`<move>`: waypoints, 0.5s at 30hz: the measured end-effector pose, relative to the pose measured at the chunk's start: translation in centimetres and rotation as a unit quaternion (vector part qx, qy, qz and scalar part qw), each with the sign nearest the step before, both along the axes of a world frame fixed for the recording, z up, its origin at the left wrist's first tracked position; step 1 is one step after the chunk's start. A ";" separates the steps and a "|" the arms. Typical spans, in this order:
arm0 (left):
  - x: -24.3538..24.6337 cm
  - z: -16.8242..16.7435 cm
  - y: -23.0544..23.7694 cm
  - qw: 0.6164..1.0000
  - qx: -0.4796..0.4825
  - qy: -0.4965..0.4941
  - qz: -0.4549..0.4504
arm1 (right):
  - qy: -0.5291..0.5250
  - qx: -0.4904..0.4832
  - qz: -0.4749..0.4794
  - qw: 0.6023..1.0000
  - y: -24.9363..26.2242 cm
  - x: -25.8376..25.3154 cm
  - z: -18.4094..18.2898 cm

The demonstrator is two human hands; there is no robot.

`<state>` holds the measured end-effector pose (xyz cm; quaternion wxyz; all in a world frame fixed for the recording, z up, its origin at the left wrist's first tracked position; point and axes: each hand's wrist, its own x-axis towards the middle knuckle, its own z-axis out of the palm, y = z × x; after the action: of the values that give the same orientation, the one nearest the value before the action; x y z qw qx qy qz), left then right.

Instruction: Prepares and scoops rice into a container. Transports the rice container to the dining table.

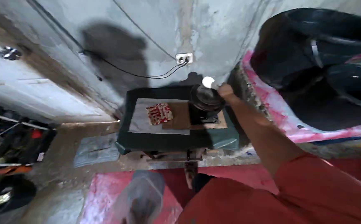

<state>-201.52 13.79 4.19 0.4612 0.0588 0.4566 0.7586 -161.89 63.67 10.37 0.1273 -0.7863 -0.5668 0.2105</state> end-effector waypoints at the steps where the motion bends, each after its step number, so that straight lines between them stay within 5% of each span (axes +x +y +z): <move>1: -0.4 -0.3 1.2 1.000 -0.005 -0.007 0.004 | 0.033 0.049 -0.007 0.998 0.4 -0.8 -0.4; 4: -1.8 -1.6 4.9 0.998 -0.024 -0.056 0.028 | 0.248 0.076 -0.001 0.966 -0.6 -7.3 0.5; 7: -3.2 -1.2 8.4 0.993 -0.069 -0.086 0.040 | 0.335 -0.039 0.175 0.925 -2.5 -15.9 -1.5; 10: -4.1 0.5 11.9 0.990 -0.105 -0.067 0.060 | 0.255 -0.093 0.312 0.911 -0.7 -23.4 -6.5; 15: -7.8 -1.8 12.7 0.989 -0.063 -0.110 0.074 | 0.156 -0.177 0.188 0.953 4.8 -28.0 -14.5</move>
<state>-209.27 26.48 2.35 0.4538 -0.0881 0.4531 0.7622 -189.87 68.50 -4.13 0.0308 -0.6326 -0.6313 0.4475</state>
